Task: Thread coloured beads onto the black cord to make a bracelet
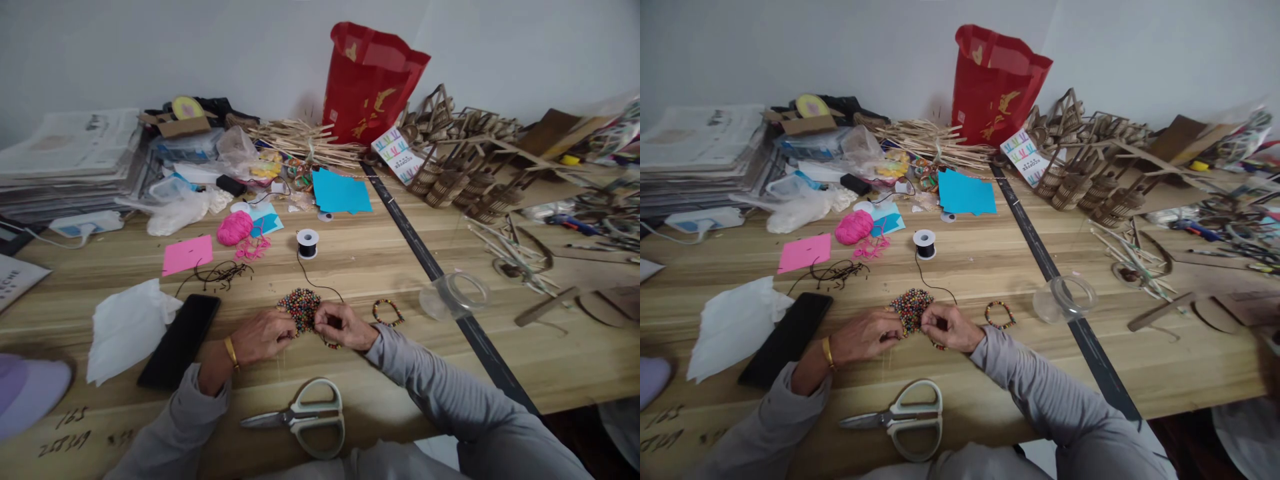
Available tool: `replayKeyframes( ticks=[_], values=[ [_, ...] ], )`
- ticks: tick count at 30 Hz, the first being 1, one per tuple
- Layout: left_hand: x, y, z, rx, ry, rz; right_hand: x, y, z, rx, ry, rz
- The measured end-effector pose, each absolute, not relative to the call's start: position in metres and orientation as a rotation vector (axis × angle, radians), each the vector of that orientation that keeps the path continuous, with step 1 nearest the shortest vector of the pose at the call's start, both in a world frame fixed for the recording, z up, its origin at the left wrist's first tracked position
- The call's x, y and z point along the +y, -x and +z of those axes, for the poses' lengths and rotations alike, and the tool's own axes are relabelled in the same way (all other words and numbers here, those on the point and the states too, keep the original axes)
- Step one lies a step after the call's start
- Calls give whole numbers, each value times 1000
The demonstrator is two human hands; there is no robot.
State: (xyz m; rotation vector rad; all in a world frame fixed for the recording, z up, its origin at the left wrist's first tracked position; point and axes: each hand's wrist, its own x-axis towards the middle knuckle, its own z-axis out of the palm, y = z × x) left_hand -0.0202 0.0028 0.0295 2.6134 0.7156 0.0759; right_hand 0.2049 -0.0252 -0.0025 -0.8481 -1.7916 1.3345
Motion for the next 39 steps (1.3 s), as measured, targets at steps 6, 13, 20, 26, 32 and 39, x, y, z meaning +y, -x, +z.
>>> replayKeyframes(
  ticks=[6,13,20,26,32,39],
  values=[
    [3,20,29,724,-2634,65,-25,-205,-3,-1804,845,1315],
    [2,17,25,705,-2651,123,-24,-205,-4,-1846,848,1275],
    [4,17,27,718,-2578,217,-22,-205,-6,-1911,828,1229],
    [-1,11,29,722,-2417,368,-23,-206,-3,-1924,863,1199],
    [-16,-1,23,639,-2392,312,-23,-206,-1,-1899,852,1225],
    [-16,-2,18,690,-2355,322,-23,-206,-1,-1888,860,1218]
  ],
)
